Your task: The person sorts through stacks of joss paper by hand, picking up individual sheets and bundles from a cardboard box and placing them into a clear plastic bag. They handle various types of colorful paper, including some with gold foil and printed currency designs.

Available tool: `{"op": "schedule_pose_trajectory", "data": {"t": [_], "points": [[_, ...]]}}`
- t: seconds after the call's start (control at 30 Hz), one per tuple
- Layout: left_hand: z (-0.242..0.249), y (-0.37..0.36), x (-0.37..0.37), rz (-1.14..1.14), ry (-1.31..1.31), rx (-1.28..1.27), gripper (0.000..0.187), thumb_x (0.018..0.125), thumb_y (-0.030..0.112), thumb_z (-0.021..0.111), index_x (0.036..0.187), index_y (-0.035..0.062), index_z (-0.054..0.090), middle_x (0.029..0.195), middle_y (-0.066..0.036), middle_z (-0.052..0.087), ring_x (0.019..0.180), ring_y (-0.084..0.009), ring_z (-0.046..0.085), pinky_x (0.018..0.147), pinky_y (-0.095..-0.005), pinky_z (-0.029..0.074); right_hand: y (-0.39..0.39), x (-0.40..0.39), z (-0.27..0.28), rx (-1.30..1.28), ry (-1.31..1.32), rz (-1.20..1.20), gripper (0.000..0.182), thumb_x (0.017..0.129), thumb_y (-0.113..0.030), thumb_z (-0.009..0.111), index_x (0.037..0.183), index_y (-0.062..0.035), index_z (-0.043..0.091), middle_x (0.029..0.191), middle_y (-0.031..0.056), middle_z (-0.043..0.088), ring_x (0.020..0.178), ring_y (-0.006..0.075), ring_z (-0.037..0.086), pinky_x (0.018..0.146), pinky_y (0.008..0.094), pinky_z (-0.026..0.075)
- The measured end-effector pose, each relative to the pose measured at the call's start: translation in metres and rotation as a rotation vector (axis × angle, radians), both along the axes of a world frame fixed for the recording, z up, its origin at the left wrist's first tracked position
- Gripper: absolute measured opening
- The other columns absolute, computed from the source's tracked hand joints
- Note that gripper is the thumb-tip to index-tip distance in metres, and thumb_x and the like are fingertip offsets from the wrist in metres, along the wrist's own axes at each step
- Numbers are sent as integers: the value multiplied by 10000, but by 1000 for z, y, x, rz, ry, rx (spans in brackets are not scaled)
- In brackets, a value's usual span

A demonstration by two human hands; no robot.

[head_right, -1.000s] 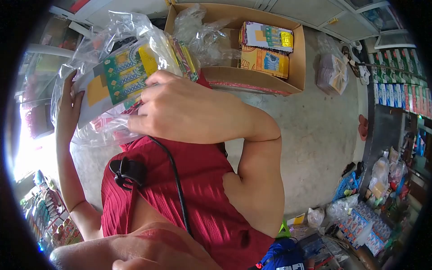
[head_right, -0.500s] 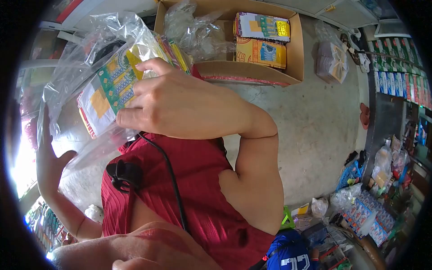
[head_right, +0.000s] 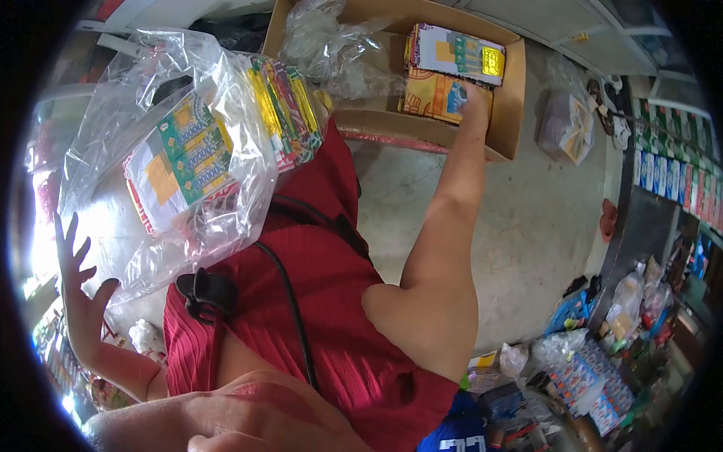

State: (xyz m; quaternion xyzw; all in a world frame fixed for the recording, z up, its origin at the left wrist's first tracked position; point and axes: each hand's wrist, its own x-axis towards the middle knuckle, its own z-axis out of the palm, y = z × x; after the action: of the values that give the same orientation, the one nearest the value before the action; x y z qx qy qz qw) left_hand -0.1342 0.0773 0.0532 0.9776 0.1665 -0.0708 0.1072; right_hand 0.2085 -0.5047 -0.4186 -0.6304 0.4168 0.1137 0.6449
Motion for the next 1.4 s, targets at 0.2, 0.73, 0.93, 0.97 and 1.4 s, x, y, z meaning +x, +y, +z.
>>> {"op": "schedule_pose_trajectory", "data": {"t": [0.2,0.73,0.93,0.97,1.4], "points": [[5,-13,13,-9,-83,52,837,811,306,688,1503,229,225,1416,-123,464,1247,-324,499,968,-468,429,-7,-10,-80,118,372,-561,483,867,-229,664,1310,-144,490,1413,214,380,1270,341,417,948,666,343],[6,-14,16,-166,-96,58,670,818,103,666,1431,144,400,1333,-116,548,1219,-273,532,1011,-439,422,-4,-29,-40,-70,60,-589,292,833,-4,648,1109,62,577,1063,186,616,830,305,657,578,400,628],[0,0,7,-237,-138,13,623,812,45,660,1395,107,449,1345,-122,538,1210,-274,541,1006,-421,430,-5,-52,33,-266,34,-500,357,830,39,586,1183,68,542,1126,204,594,888,337,659,660,433,636],[1,-2,8,-275,-149,4,616,809,31,658,1387,94,456,1346,-125,537,1206,-274,545,1002,-414,432,-6,-57,42,-261,31,-482,344,828,47,576,1168,75,537,1116,198,596,879,330,660,641,419,629],[-1,-39,74,-675,-567,-445,656,895,437,598,1361,1,442,1281,-148,564,1154,-248,565,952,-367,453,101,-144,316,472,-1432,-32,517,859,99,489,1319,-126,419,1258,127,554,1067,274,595,731,413,573]]}}
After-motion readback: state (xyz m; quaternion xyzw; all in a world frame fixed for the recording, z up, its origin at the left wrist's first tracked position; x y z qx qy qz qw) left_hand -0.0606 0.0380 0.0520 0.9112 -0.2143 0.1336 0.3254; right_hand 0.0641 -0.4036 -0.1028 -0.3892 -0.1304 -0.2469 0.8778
